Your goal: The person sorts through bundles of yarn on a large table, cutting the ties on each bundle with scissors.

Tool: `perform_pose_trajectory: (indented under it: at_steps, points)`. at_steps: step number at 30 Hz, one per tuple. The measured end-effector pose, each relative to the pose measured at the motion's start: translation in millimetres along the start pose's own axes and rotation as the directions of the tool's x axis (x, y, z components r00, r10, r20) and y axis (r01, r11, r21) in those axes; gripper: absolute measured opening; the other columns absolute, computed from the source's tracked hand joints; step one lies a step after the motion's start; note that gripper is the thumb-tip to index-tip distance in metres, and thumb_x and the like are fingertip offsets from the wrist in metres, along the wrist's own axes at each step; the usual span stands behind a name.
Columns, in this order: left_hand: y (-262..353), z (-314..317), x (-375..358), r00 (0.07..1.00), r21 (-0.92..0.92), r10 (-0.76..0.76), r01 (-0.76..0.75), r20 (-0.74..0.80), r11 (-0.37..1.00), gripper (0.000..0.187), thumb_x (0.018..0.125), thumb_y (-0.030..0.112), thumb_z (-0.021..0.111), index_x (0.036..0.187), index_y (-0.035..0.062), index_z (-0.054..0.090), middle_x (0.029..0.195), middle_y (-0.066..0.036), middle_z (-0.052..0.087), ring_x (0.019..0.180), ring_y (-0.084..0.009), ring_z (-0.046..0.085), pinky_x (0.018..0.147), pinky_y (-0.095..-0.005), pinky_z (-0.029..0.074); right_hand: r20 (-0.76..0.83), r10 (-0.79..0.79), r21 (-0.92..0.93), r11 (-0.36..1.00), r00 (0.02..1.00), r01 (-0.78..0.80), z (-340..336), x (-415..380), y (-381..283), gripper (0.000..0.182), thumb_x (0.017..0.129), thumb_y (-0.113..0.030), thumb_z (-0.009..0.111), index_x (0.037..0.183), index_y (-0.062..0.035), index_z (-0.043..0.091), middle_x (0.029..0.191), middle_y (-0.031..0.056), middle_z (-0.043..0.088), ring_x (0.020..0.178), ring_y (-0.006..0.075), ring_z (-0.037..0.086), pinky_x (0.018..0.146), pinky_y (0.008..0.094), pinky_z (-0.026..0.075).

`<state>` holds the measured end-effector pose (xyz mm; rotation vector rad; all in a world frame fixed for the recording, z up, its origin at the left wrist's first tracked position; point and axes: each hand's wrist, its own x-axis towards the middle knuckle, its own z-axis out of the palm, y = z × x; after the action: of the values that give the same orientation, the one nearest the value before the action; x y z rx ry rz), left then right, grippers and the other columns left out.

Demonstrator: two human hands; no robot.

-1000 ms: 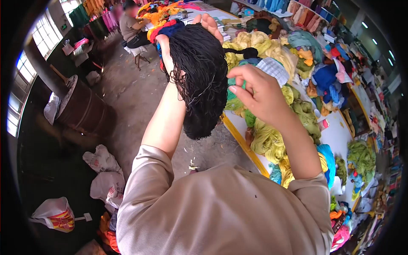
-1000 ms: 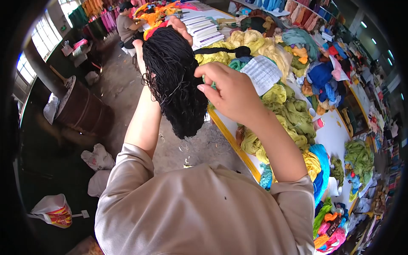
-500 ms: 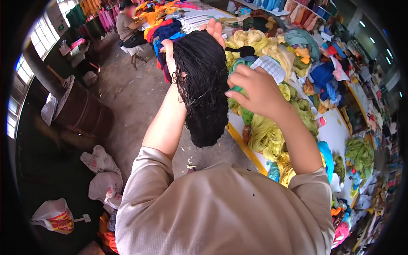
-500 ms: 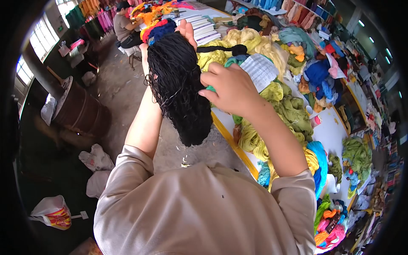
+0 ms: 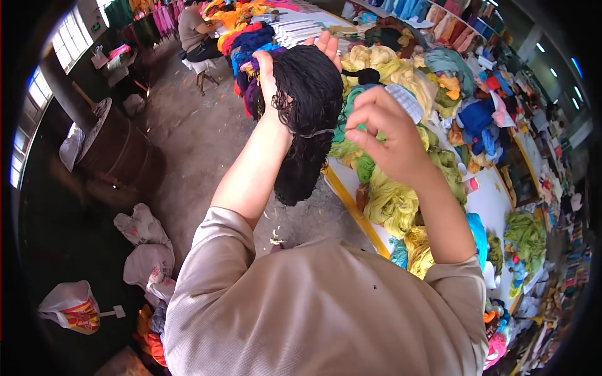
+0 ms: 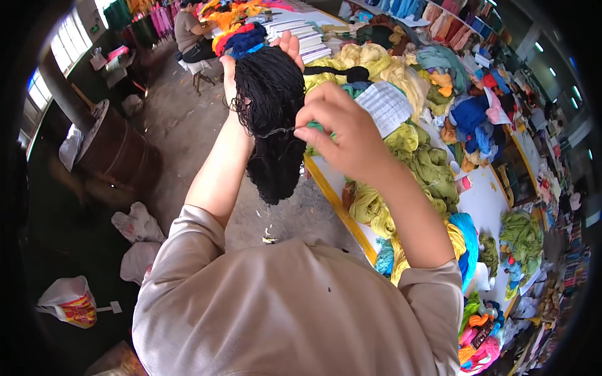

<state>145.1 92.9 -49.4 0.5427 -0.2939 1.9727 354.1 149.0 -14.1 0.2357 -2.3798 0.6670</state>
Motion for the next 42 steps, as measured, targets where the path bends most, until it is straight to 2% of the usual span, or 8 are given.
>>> perform_pose_trajectory:
  at_steps: [7, 14, 20, 27, 29, 30, 35, 42]
  points:
    - [-6, -1, -7, 0.996, 0.006, -0.044, 0.045, -0.074, 0.999, 0.1, 0.08, 0.079, 0.055, 0.142, 0.0032, 0.034, 0.142, -0.021, 0.048, 0.133, -0.037, 0.046, 0.112, -0.0511, 0.037, 0.266, 0.283, 0.675, 0.628, 0.921, -0.388, -13, 1, 2, 0.007, 0.098, -0.01, 0.059, 0.103, -0.0067, 0.057, 0.092, -0.0013, 0.058, 0.076, 0.0049, 0.049, 0.07, 0.0219, 0.041]
    - [-10, 1, -6, 0.985, 0.089, -0.001, 0.017, -0.172, 0.996, 0.099, 0.078, 0.082, 0.053, 0.137, 0.0041, 0.038, 0.137, -0.023, 0.053, 0.129, -0.0374, 0.05, 0.101, -0.0502, 0.047, 0.258, 0.306, 0.249, 0.895, 0.916, -0.37, -29, 4, -13, 0.018, 0.091, -0.007, 0.067, 0.107, -0.0052, 0.06, 0.095, -0.0003, 0.061, 0.079, 0.0041, 0.053, 0.072, 0.0202, 0.042]
    - [-13, 12, -11, 0.974, 0.272, 0.025, 0.038, -0.227, 0.962, 0.097, 0.081, 0.079, 0.054, 0.14, 0.0023, 0.041, 0.137, -0.021, 0.055, 0.126, -0.0343, 0.054, 0.104, -0.0476, 0.045, 0.122, 0.201, 0.744, 0.63, 0.972, -0.224, -39, -1, 1, 0.028, 0.088, -0.009, 0.072, 0.114, -0.0048, 0.062, 0.097, 0.0006, 0.063, 0.077, 0.0034, 0.053, 0.067, 0.0191, 0.042]
    - [-16, 10, -12, 0.972, 0.541, 0.073, 0.061, -0.223, 0.839, 0.078, 0.092, 0.064, 0.055, 0.14, 0.0048, 0.041, 0.134, -0.02, 0.058, 0.117, -0.032, 0.061, 0.096, -0.0443, 0.052, 0.029, 0.36, 0.715, 0.645, 0.933, -0.271, -40, 3, 0, 0.029, 0.091, -0.013, 0.07, 0.115, -0.0032, 0.058, 0.097, 0.0021, 0.063, 0.076, 0.0095, 0.052, 0.07, 0.0232, 0.042]
    - [-17, 11, -15, 0.967, 0.565, 0.076, 0.078, -0.244, 0.821, 0.065, 0.097, 0.052, 0.055, 0.14, 0.006, 0.042, 0.128, -0.017, 0.062, 0.113, -0.0299, 0.063, 0.095, -0.0434, 0.053, 0.329, 0.477, 0.129, 0.832, 0.815, -0.54, -38, 4, 3, 0.02, 0.091, -0.013, 0.07, 0.107, -0.0055, 0.062, 0.093, -0.0021, 0.063, 0.075, 0.007, 0.052, 0.069, 0.0217, 0.041]
    - [-17, 10, -17, 0.969, 0.643, 0.09, 0.083, -0.232, 0.761, 0.061, 0.099, 0.048, 0.054, 0.142, 0.0068, 0.039, 0.123, -0.016, 0.064, 0.11, -0.0282, 0.064, 0.092, -0.0411, 0.053, 0.313, 0.406, -0.326, 0.895, 0.858, -0.305, -41, 5, 0, 0.007, 0.092, -0.009, 0.068, 0.098, -0.0069, 0.066, 0.088, -0.0057, 0.062, 0.075, 0.0039, 0.051, 0.068, 0.0205, 0.041]
    - [-12, 10, -20, 0.98, 0.652, 0.08, 0.06, -0.184, 0.756, 0.044, 0.105, 0.023, 0.05, 0.142, 0.0038, 0.035, 0.115, -0.016, 0.065, 0.104, -0.0274, 0.066, 0.09, -0.0398, 0.055, -0.073, 0.476, 0.553, 0.751, 0.876, -0.362, -53, 8, 12, 0.011, 0.096, -0.015, 0.065, 0.098, -0.0041, 0.064, 0.083, -0.0055, 0.059, 0.07, 0.005, 0.047, 0.067, 0.0218, 0.038]
    - [-14, 20, -20, 0.968, 0.681, 0.143, 0.038, -0.208, 0.731, 0.04, 0.104, 0.027, 0.052, 0.137, 0.006, 0.046, 0.119, -0.017, 0.065, 0.109, -0.029, 0.065, 0.095, -0.0425, 0.054, 0.043, 0.568, 0.565, 0.664, 0.822, -0.489, -45, 10, 17, 0.012, 0.096, -0.016, 0.066, 0.098, -0.0037, 0.063, 0.082, -0.0046, 0.057, 0.061, 0.0028, 0.038, 0.064, 0.022, 0.036]
